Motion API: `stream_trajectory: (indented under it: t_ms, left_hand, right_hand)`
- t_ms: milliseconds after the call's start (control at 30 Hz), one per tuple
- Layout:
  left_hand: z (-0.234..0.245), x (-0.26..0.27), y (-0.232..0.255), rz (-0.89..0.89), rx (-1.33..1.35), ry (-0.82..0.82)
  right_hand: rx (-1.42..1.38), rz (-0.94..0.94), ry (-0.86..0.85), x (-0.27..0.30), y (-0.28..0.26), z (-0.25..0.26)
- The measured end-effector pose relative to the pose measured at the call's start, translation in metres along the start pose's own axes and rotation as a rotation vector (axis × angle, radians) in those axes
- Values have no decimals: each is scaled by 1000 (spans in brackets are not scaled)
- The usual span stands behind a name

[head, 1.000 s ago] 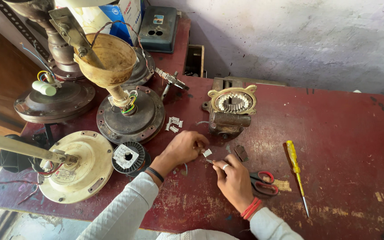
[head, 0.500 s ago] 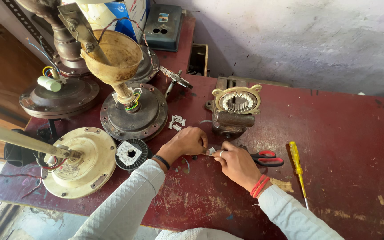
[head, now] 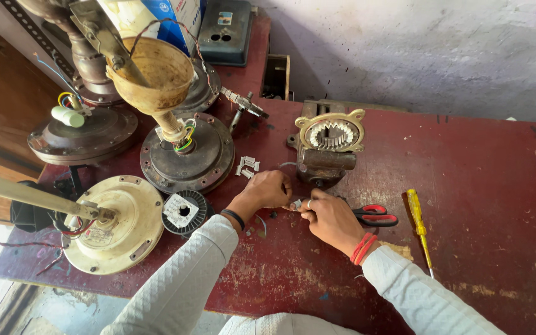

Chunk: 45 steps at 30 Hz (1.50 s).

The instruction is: The person uses a screwdriver to adjust a metal component clamped in a vise, then repeatedly picks up small white plastic pieces and inserts them into slots on the component. The person also uses scissors to trim a piece of material.

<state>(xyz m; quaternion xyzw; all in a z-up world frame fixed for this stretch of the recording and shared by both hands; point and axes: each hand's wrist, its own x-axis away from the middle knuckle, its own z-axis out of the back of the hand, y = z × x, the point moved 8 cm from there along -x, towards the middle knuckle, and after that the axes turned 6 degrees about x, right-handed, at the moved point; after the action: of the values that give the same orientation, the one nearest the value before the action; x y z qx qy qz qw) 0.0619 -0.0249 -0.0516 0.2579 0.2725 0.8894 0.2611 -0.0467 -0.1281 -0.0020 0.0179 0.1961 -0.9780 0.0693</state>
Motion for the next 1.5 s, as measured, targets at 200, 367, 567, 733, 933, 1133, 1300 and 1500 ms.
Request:
stream_trajectory:
  t_ms: [200, 367, 567, 733, 933, 1133, 1300, 1500]
  left_hand:
    - [-1, -1, 0, 74, -19, 54]
    - [0, 6, 8, 61, -61, 145]
    - [0, 12, 7, 140, -91, 194]
    - [6, 17, 7, 182, -136, 208]
    - [20, 17, 4, 319, -171, 107]
    - [21, 7, 11, 340, -261, 71]
    - [19, -3, 11, 362, -289, 43]
    - [14, -7, 8, 299, -249, 108]
  right_hand:
    - [-7, 8, 20, 1, 0, 1]
    - [-18, -14, 2, 1, 0, 1]
    - [-10, -80, -114, 0, 3, -6]
    - [117, 64, -79, 0, -2, -3]
    - [-75, 175, 23, 10, -8, 11]
    - [140, 217, 73, 4, -8, 7]
    - [155, 336, 125, 3, -12, 4]
    - [207, 174, -42, -5, -2, -10]
